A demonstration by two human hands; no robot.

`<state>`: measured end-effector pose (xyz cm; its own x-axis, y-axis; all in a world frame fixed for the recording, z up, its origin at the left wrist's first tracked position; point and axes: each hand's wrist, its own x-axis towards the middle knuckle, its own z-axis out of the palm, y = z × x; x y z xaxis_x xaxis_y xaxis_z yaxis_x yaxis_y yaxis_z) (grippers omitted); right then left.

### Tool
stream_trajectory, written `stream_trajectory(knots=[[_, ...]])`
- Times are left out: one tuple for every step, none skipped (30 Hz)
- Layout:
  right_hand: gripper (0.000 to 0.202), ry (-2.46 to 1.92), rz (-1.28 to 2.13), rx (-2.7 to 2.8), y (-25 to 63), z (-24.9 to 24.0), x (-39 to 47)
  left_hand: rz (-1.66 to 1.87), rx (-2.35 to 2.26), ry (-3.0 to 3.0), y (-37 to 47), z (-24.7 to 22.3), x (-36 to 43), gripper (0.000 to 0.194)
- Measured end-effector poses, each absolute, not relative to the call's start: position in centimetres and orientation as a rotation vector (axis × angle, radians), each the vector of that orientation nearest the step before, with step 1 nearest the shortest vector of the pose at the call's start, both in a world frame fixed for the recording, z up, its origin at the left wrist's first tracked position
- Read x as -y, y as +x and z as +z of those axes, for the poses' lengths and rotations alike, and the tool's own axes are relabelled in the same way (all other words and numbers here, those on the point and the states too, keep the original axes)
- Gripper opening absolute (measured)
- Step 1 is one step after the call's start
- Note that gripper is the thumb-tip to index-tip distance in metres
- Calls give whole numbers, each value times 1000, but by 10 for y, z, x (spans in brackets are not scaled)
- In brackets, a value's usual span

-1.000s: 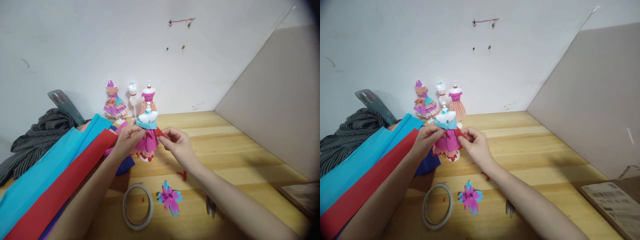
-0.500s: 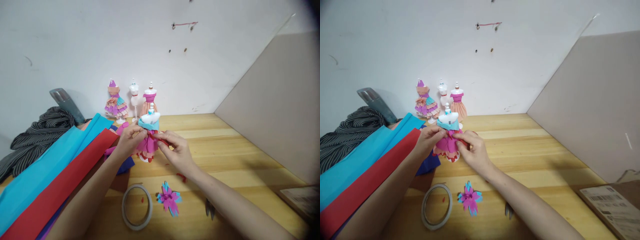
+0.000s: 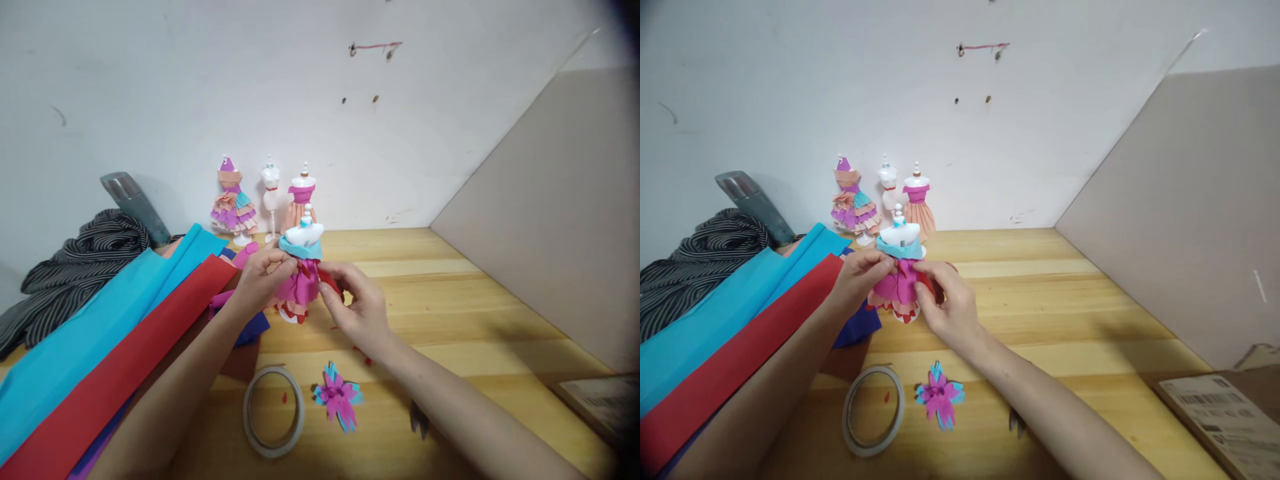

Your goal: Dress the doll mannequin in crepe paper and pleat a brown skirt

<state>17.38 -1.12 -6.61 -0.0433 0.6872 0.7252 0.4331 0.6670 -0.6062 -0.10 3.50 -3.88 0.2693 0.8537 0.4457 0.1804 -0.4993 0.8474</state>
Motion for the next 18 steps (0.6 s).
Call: stream_trajectory(knots=[[18, -920, 264, 1677, 174, -65, 11, 1258, -934, 1864, -1, -39, -35, 28], [13, -928, 277, 1676, 174, -64, 11, 1256, -932, 1866, -1, -39, -35, 27], [11, -941, 301, 1671, 173, -62, 10, 1258, -930, 1868, 0, -39, -34, 27], [10, -958, 329, 1659, 173, -60, 10, 1264, -927, 1868, 0, -39, -34, 27], [10, -971, 352, 1652, 173, -58, 9, 1273, -924, 1869, 0, -38, -34, 26], [9, -974, 364, 1659, 172, -56, 9, 1280, -924, 1871, 1, -38, -34, 27], [10, -971, 361, 1672, 171, -54, 8, 1283, -927, 1874, 1, -38, -34, 27], [11, -967, 346, 1693, 170, -52, 8, 1283, -932, 1881, 1, -38, -34, 27], [12, -966, 321, 1710, 169, -50, 7, 1278, -937, 1889, 1, -39, -34, 28], [12, -965, 290, 1718, 168, -49, 7, 1271, -943, 1900, 1, -39, -34, 28], [13, -964, 260, 1716, 166, -48, 6, 1265, -948, 1910, 1, -39, -34, 28], [15, -962, 236, 1706, 165, -47, 5, 1262, -951, 1920, 1, -39, -34, 28], [18, -958, 220, 1696, 164, -47, 5, 1260, -952, 1930, 1, -39, -33, 28], [20, -954, 216, 1688, 163, -47, 4, 1261, -955, 1938, 1, -38, -33, 29], [21, -951, 227, 1682, 162, -47, 3, 1262, -959, 1943, 1, -38, -33, 29], [21, -955, 254, 1676, 162, -47, 3, 1262, -963, 1945, 1, -38, -33, 30], [21, -963, 294, 1663, 162, -48, 2, 1257, -963, 1943, 0, -37, -32, 30], [20, -971, 345, 1640, 162, -49, 1, 1254, -963, 1937, 0, -37, -32, 29]])
